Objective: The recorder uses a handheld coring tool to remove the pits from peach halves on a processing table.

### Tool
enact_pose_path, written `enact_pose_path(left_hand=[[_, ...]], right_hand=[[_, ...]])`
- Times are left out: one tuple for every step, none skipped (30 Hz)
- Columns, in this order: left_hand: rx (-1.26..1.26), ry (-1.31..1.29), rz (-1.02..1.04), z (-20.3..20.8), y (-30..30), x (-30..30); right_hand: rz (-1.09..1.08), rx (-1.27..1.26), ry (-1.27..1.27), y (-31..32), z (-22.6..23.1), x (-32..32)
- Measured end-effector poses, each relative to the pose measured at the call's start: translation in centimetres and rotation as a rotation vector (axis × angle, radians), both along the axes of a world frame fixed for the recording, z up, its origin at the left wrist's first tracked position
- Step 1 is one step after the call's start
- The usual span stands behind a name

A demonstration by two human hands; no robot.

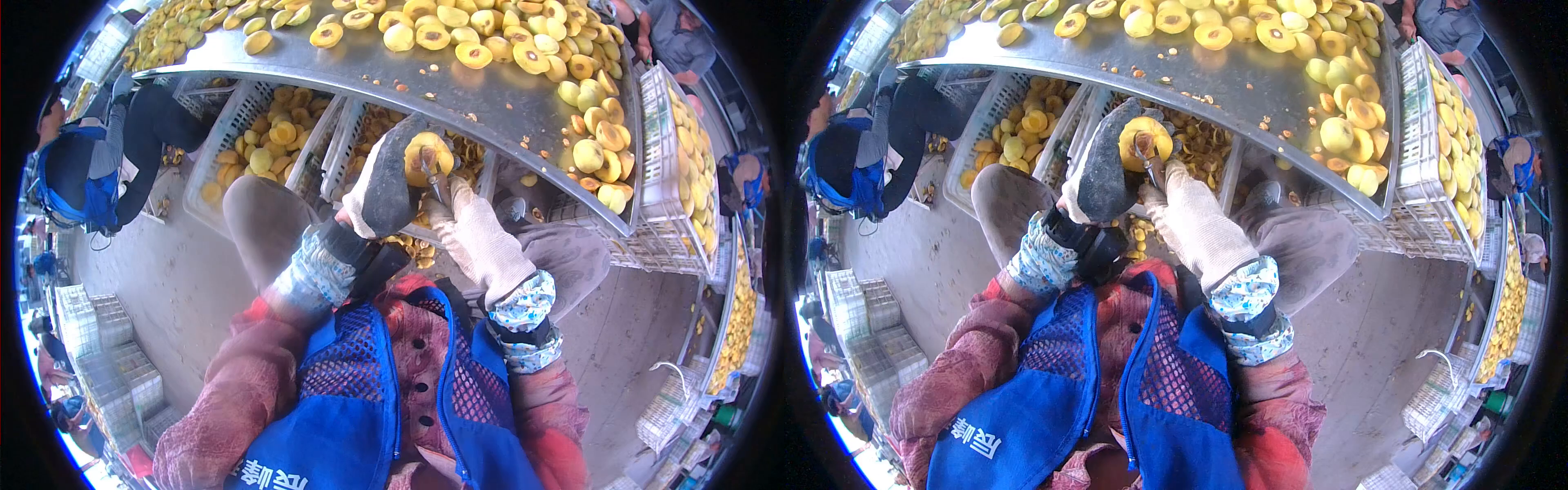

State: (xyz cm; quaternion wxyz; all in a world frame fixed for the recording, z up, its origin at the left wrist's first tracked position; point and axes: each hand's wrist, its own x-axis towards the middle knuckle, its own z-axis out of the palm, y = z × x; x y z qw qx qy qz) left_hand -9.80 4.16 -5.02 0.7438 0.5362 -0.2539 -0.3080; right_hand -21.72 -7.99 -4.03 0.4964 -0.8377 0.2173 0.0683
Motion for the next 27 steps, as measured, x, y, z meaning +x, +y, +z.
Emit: enact_pose_path(left_hand=[[-0.015, -0.013, -0.006, 0.1, 0.1, -0.1], [-0.03, -0.026, -0.012, 0.2, 0.1, -0.2], [-0.027, -0.023, -0.006, 0.0, 0.2, 0.0], [0.044, -0.217, 0.016, -0.4, 0.8, 0.3], [0.117, -0.408, 0.036, -0.8, 1.4, 0.5], [0.119, -0.406, 0.038, -1.0, 1.6, 1.1], [0.113, -0.536, 0.003, -1.2, 1.9, 1.7], [0.107, -0.665, -0.033, -1.4, 2.1, 2.0], [0.068, -0.449, -0.078, -1.7, 1.9, 1.9], [0.069, -0.448, -0.079, -1.6, 1.9, 2.1], [0.02, -0.48, -0.123, -1.5, 1.8, 2.4], [-0.026, -0.51, -0.164, -1.3, 1.9, 2.7], [-0.02, -0.507, -0.163, -1.2, 2.0, 2.9], [0.012, -0.64, -0.165, -1.1, 2.0, 3.1], [0.044, -0.775, -0.169, -0.7, 2.0, 3.1], [0.049, -0.774, -0.171, -0.2, 2.0, 3.1], [0.115, -0.878, -0.187, 0.3, 2.1, 3.0], [0.176, -0.984, -0.203, 0.7, 2.0, 3.0], [0.175, -0.983, -0.206, 0.4, 1.9, 3.2], [0.108, -0.995, -0.241, -0.2, 1.7, 3.5], [0.043, -1.006, -0.274, 0.1, 1.5, 3.6], [0.046, -1.004, -0.275, 0.3, 1.5, 3.2], [0.075, -0.981, -0.169, 0.5, 1.5, 2.5], [0.103, -0.959, -0.063, 1.0, 1.3, 2.1], [0.069, -0.981, -0.073, 0.7, 0.9, 2.6], [0.072, -0.984, -0.072, 0.8, 0.8, 2.4], [0.084, -0.902, -0.045, 0.9, 0.4, 1.8]], right_hand=[[0.002, 0.0, 0.003, -0.2, -1.5, -0.1], [-0.077, 0.118, -0.104, -0.4, -2.8, -0.3], [-0.152, 0.236, -0.212, -0.4, -3.5, -0.3], [-0.141, 0.246, -0.204, 0.0, -1.5, -0.2], [0.027, 0.015, -0.071, 0.5, 2.7, 0.0], [0.184, -0.222, 0.054, 0.7, 5.5, 0.1], [0.223, -0.241, 0.076, 0.6, 5.9, 0.2], [0.224, -0.239, 0.079, 0.4, 5.1, 0.4], [0.163, -0.043, 0.14, 0.0, 3.6, 0.7], [0.103, 0.152, 0.205, -0.3, 2.9, 1.0], [0.101, 0.153, 0.206, -0.8, 2.7, 0.8], [0.236, -0.029, 0.156, -1.0, 2.7, 0.8], [0.37, -0.212, 0.104, -1.1, 2.7, 0.8], [0.371, -0.206, 0.106, -1.2, 3.0, 1.0], [0.432, -0.269, 0.21, -1.3, 3.8, 1.3], [0.492, -0.332, 0.314, -1.4, 4.2, 1.4], [0.493, -0.326, 0.314, -1.6, 3.3, 1.2], [0.483, -0.256, 0.157, -1.8, 2.8, 1.0], [0.47, -0.186, 0.001, -2.0, 2.5, 0.9], [0.468, -0.184, 0.003, -2.5, 2.6, 0.5], [0.363, 0.109, 0.19, -2.3, 5.0, 0.5], [0.25, 0.401, 0.374, -2.2, 6.3, 0.4], [0.177, 0.744, 0.233, -2.3, 4.2, -0.5], [0.179, 0.746, 0.231, -2.0, 3.9, -0.9], [0.08, 1.015, 0.167, -1.6, 3.8, -1.1], [-0.024, 1.282, 0.097, -1.2, 3.5, -1.3], [-0.076, 1.412, 0.04, -1.1, 2.7, -1.6]])
